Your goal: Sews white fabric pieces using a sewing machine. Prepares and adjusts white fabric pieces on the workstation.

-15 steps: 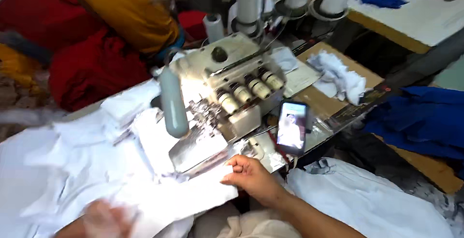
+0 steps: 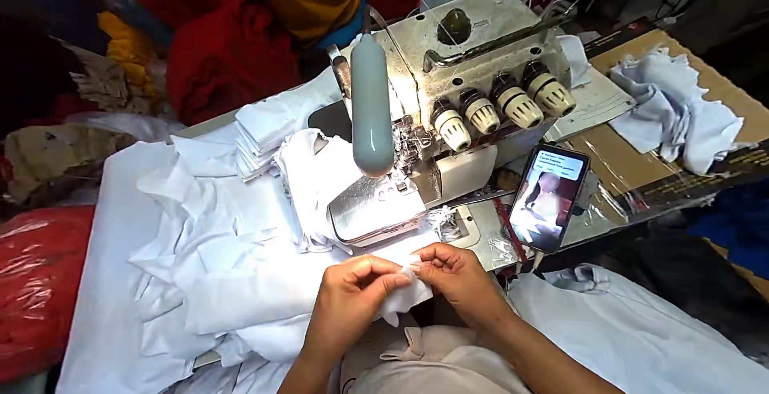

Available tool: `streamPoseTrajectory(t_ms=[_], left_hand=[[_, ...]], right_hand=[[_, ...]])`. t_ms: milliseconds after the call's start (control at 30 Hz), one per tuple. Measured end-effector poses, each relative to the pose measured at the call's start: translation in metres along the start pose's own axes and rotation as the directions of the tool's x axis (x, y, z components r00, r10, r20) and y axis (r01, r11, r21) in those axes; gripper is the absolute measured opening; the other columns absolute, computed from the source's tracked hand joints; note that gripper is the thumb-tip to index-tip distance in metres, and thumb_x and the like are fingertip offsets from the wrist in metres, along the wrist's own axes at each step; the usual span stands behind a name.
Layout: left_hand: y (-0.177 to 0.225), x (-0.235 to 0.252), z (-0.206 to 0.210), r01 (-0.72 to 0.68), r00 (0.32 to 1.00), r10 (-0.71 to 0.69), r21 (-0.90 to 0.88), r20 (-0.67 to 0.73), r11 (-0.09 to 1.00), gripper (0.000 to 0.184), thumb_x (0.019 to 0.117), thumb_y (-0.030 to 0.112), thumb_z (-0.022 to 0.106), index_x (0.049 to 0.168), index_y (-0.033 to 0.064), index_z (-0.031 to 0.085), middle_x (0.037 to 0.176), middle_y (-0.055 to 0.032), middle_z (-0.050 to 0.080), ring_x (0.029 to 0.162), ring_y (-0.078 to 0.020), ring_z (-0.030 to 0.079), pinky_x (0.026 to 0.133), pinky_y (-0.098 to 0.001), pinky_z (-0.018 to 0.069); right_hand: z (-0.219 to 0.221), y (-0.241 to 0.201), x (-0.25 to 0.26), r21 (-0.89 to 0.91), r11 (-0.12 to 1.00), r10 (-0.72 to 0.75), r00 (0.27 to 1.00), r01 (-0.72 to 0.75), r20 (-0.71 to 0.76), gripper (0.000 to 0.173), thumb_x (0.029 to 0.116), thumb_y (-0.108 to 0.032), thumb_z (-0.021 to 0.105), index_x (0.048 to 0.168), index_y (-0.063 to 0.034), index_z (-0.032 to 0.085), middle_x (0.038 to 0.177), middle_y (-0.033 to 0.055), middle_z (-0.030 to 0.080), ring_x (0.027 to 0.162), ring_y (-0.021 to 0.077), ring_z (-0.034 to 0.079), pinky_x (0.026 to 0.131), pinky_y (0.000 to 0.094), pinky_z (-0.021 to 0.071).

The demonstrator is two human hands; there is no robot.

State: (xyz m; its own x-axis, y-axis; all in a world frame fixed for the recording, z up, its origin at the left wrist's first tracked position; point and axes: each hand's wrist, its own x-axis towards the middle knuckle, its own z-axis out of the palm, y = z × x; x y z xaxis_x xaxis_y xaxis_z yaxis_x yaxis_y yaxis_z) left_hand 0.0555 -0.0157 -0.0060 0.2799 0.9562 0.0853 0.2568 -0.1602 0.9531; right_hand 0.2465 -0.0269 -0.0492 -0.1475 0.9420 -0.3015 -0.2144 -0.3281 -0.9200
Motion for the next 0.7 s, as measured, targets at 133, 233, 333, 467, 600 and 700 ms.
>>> streamPoseTrajectory(t_ms=[133, 233, 333, 467, 600, 700], left_hand=[[0.011, -0.001, 0.003, -0.067, 0.986, 0.091, -0.167, 0.137, 0.984, 0.008, 0.0914, 0.020, 0.076, 0.094, 0.0131, 0.080, 0.090, 0.0048, 0.074, 0.083, -0.0006, 0.068, 0.072, -0.0156, 0.0579], [-0.009, 0.004, 0.009, 0.065, 0.997, -0.063, 0.056, -0.046, 0.996, 0.006, 0.0816, 0.020, 0.083, 0.085, 0.0150, 0.081, 0.079, 0.0050, 0.073, 0.066, -0.0029, 0.064, 0.059, -0.0172, 0.0531], [-0.017, 0.007, 0.011, 0.138, 0.988, -0.134, 0.057, -0.073, 0.989, 0.008, 0.0783, 0.017, 0.086, 0.083, 0.0145, 0.080, 0.077, 0.0042, 0.072, 0.060, -0.0037, 0.061, 0.055, -0.0171, 0.0508], [-0.019, 0.007, 0.011, 0.160, 0.985, -0.155, 0.062, -0.081, 0.985, 0.008, 0.0764, 0.015, 0.087, 0.080, 0.0144, 0.079, 0.076, 0.0045, 0.072, 0.058, -0.0023, 0.059, 0.053, -0.0165, 0.0479], [-0.020, 0.007, 0.010, 0.182, 0.981, -0.176, 0.074, -0.085, 0.980, 0.009, 0.0758, 0.014, 0.087, 0.080, 0.0146, 0.079, 0.074, 0.0048, 0.072, 0.056, -0.0023, 0.058, 0.052, -0.0165, 0.0463], [-0.020, 0.007, 0.010, 0.183, 0.980, -0.177, 0.055, -0.094, 0.982, 0.011, 0.0752, 0.014, 0.088, 0.080, 0.0138, 0.078, 0.072, 0.0043, 0.071, 0.055, -0.0021, 0.057, 0.051, -0.0161, 0.0453]], right_hand=[[0.000, -0.004, -0.002, 0.020, 0.998, 0.052, 0.998, -0.052, 0.034, 0.006, 0.0966, -0.007, 0.067, 0.094, -0.0043, 0.071, 0.072, -0.0024, 0.067, 0.062, 0.0008, 0.060, 0.060, 0.0176, 0.0506], [0.000, -0.007, -0.004, 0.023, 0.997, 0.070, 0.996, -0.072, 0.062, 0.009, 0.0977, -0.005, 0.062, 0.095, -0.0032, 0.071, 0.073, -0.0020, 0.067, 0.064, 0.0019, 0.062, 0.062, 0.0193, 0.0532], [0.000, -0.008, -0.005, 0.022, 0.995, 0.093, 0.993, -0.095, 0.074, 0.009, 0.0977, -0.005, 0.062, 0.095, -0.0033, 0.071, 0.073, -0.0017, 0.067, 0.065, 0.0025, 0.063, 0.063, 0.0200, 0.0540], [-0.001, -0.007, -0.004, 0.033, 0.993, 0.113, 0.990, -0.116, 0.086, 0.010, 0.0974, -0.003, 0.062, 0.094, -0.0029, 0.071, 0.074, -0.0009, 0.068, 0.066, 0.0029, 0.064, 0.064, 0.0197, 0.0544], [-0.002, -0.007, -0.003, 0.029, 0.990, 0.134, 0.986, -0.138, 0.098, 0.009, 0.0969, -0.003, 0.063, 0.094, -0.0032, 0.071, 0.073, -0.0009, 0.067, 0.065, 0.0029, 0.063, 0.064, 0.0197, 0.0540], [-0.004, -0.004, -0.002, 0.038, 0.995, 0.091, 0.990, -0.095, 0.106, 0.010, 0.0950, -0.005, 0.062, 0.094, -0.0047, 0.072, 0.073, -0.0031, 0.066, 0.065, 0.0021, 0.062, 0.065, 0.0201, 0.0544]])
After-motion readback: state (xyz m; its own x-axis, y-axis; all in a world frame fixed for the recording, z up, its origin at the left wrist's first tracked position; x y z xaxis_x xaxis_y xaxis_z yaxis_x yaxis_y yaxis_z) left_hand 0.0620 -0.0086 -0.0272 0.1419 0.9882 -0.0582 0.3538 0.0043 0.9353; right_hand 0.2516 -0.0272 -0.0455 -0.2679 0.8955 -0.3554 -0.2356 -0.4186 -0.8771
